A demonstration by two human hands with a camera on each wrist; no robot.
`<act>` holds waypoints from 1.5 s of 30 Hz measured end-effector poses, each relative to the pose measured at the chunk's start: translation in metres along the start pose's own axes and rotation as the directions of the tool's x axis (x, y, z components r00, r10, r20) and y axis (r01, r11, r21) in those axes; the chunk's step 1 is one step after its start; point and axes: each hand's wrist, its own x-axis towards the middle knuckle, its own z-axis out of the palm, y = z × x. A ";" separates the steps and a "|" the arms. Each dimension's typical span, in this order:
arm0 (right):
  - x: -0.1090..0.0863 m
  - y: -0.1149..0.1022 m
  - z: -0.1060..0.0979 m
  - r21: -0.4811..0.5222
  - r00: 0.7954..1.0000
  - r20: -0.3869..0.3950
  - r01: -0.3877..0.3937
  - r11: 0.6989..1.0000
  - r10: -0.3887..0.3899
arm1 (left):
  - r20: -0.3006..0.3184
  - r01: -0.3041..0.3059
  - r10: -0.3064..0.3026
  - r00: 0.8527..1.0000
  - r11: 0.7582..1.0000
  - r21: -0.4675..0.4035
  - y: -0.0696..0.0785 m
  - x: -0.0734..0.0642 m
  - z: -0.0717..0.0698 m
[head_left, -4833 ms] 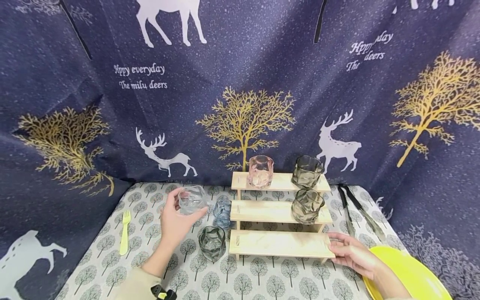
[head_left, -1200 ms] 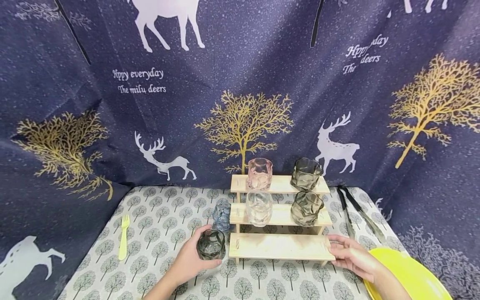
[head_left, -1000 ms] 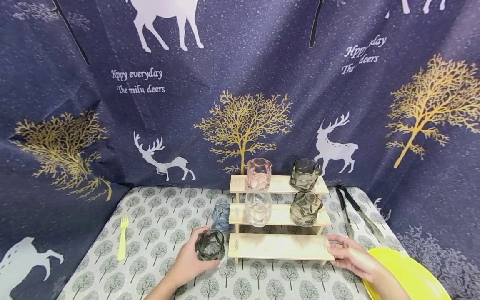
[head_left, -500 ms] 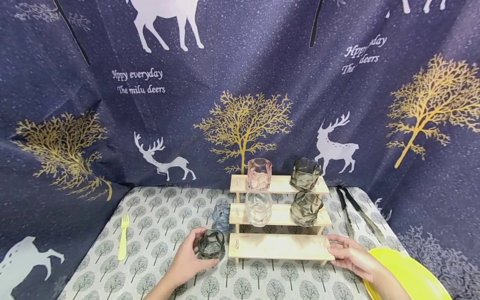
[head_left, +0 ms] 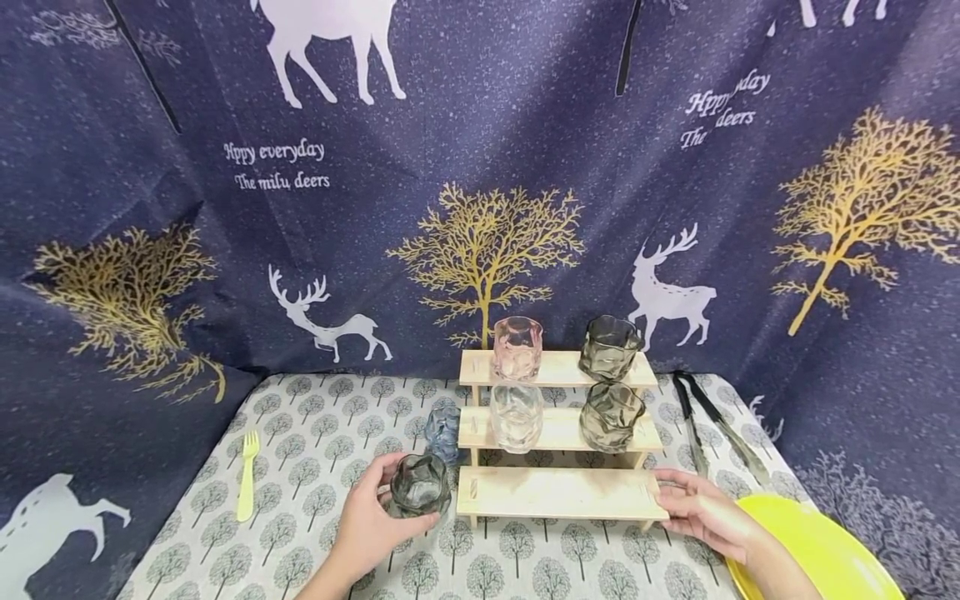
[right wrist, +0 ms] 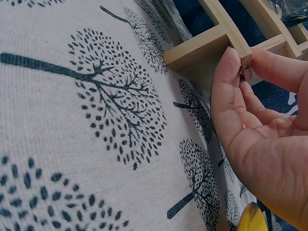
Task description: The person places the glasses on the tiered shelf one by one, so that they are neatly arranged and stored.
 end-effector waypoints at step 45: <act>0.000 0.001 0.001 -0.009 0.998 0.025 0.054 0.999 -0.054 | 0.283 -0.143 0.232 0.931 0.942 -0.304 0.106 0.003 0.180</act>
